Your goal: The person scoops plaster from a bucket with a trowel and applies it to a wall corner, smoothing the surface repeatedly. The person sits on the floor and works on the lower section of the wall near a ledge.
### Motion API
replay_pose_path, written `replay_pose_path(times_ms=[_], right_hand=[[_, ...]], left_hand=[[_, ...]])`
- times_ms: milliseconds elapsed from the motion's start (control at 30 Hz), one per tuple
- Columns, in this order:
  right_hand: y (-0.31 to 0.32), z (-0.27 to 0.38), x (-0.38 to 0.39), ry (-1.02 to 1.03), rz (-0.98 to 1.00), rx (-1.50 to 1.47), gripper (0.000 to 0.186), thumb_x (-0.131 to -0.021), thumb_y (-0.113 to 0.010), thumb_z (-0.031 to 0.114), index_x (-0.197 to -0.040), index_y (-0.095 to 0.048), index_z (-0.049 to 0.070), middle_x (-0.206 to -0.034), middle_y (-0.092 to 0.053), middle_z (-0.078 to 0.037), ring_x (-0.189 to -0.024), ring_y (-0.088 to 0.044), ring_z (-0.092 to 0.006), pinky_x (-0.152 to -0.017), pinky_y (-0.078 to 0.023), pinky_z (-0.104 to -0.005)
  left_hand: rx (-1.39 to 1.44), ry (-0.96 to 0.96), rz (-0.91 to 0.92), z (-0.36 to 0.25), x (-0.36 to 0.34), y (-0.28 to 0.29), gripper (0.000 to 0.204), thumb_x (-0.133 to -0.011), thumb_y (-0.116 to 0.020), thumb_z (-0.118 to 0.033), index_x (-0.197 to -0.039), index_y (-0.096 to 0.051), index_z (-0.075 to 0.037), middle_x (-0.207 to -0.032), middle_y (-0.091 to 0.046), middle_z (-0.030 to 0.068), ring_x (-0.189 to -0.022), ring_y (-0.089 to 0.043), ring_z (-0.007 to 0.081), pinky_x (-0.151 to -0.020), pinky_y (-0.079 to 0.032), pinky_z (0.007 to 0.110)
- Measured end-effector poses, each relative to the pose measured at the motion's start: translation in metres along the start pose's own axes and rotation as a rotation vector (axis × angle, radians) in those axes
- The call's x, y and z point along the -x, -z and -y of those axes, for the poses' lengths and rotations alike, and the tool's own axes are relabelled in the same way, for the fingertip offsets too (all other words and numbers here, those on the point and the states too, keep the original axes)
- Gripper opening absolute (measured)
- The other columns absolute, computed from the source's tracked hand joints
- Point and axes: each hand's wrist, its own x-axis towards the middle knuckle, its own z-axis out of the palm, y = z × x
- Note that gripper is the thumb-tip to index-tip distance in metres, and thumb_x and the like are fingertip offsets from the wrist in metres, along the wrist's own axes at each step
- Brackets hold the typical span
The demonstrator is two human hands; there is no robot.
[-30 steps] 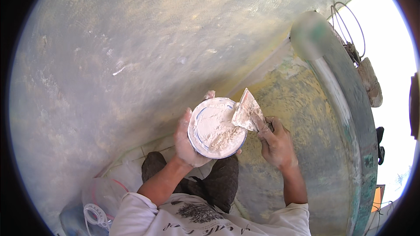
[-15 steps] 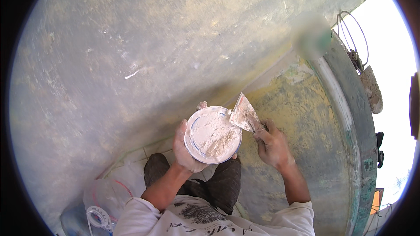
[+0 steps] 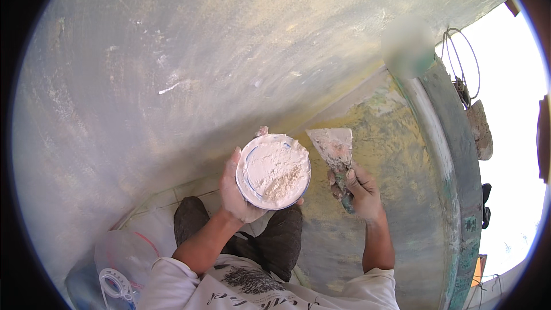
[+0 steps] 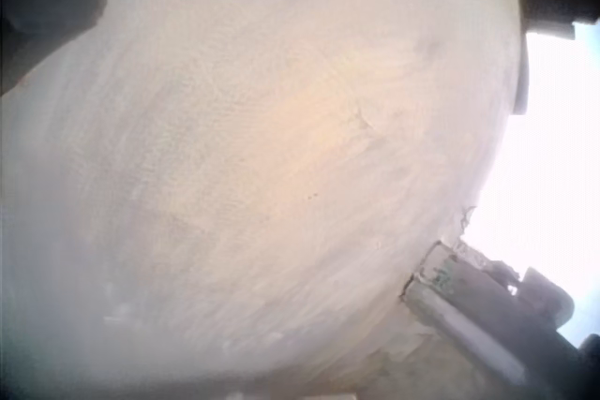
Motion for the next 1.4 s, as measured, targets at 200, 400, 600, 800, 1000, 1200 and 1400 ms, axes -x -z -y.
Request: replay_pose_path(times_ms=[200, 400, 600, 800, 1000, 1200, 1400], right_hand=[[-0.004, 0.008, 0.009, 0.067, 0.065, 0.05, 0.042, -0.111, -0.043, 0.027, -0.141, -0.052, -0.001, -0.097, -0.061, -0.007, -0.073, -0.049, -0.0128, -0.065, -0.043, -0.0277], [-0.008, 0.0, 0.017, 0.134, 0.041, 0.209, 0.041, -0.11, -0.044, 0.024, -0.141, -0.054, -0.001, -0.099, -0.061, -0.006, -0.074, -0.05, -0.012, -0.065, -0.043, -0.0272], [-0.005, -0.007, 0.022, 0.154, 0.005, 0.381, 0.038, -0.109, -0.049, 0.019, -0.14, -0.057, -0.002, -0.096, -0.06, -0.004, -0.073, -0.05, -0.0109, -0.065, -0.043, -0.0259], [-0.004, -0.007, 0.018, 0.142, 0.034, 0.489, 0.03, -0.109, -0.047, 0.018, -0.126, -0.061, -0.003, -0.103, -0.06, -0.006, -0.076, -0.049, -0.0112, -0.067, -0.043, -0.0274], [-0.013, -0.007, 0.016, 0.06, -0.021, 0.541, 0.036, -0.108, -0.05, 0.014, -0.138, -0.057, -0.003, -0.085, -0.052, -0.001, -0.075, -0.047, -0.0108, -0.067, -0.04, -0.027], [-0.011, -0.014, 0.016, -0.008, -0.035, 0.584, 0.036, -0.105, -0.051, 0.008, -0.139, -0.057, 0.0, -0.085, -0.052, -0.002, -0.077, -0.048, -0.0114, -0.07, -0.043, -0.0277], [-0.005, -0.021, 0.011, 0.07, -0.048, 0.894, 0.038, -0.109, -0.047, 0.013, -0.143, -0.054, 0.0, -0.085, -0.051, 0.0, -0.074, -0.047, -0.0091, -0.067, -0.041, -0.0259]], left_hand=[[0.071, 0.028, 0.053, 0.003, 0.0, -0.01, 0.067, -0.1, -0.035, -0.064, -0.156, -0.03, -0.029, -0.154, -0.039, 0.0177, -0.129, -0.051, 0.0489, -0.083, -0.05, 0.076], [0.04, 0.043, 0.071, 0.007, -0.002, -0.011, 0.072, -0.099, -0.039, -0.064, -0.155, -0.034, -0.019, -0.151, -0.044, 0.0184, -0.126, -0.054, 0.0467, -0.086, -0.051, 0.072], [-0.044, 0.057, 0.077, 0.004, -0.002, -0.011, 0.079, -0.097, -0.039, -0.067, -0.16, -0.025, -0.022, -0.153, -0.042, 0.0178, -0.128, -0.056, 0.0394, -0.088, -0.056, 0.067], [-0.084, 0.053, 0.061, 0.003, -0.002, -0.008, 0.078, -0.098, -0.037, -0.066, -0.161, -0.024, -0.021, -0.153, -0.041, 0.0181, -0.127, -0.057, 0.0389, -0.088, -0.057, 0.066], [-0.049, 0.075, 0.061, 0.005, -0.002, -0.001, 0.076, -0.1, -0.034, -0.063, -0.159, -0.027, -0.016, -0.148, -0.047, 0.0212, -0.122, -0.06, 0.0393, -0.087, -0.058, 0.064], [-0.093, 0.086, 0.02, 0.005, 0.0, 0.0, 0.074, -0.101, -0.032, -0.062, -0.158, -0.029, -0.015, -0.146, -0.049, 0.0221, -0.119, -0.061, 0.0399, -0.086, -0.058, 0.062], [-0.026, 0.096, -0.006, 0.006, 0.003, 0.0, 0.073, -0.101, -0.034, -0.06, -0.158, -0.03, -0.015, -0.148, -0.047, 0.0211, -0.12, -0.06, 0.0417, -0.086, -0.057, 0.062]])
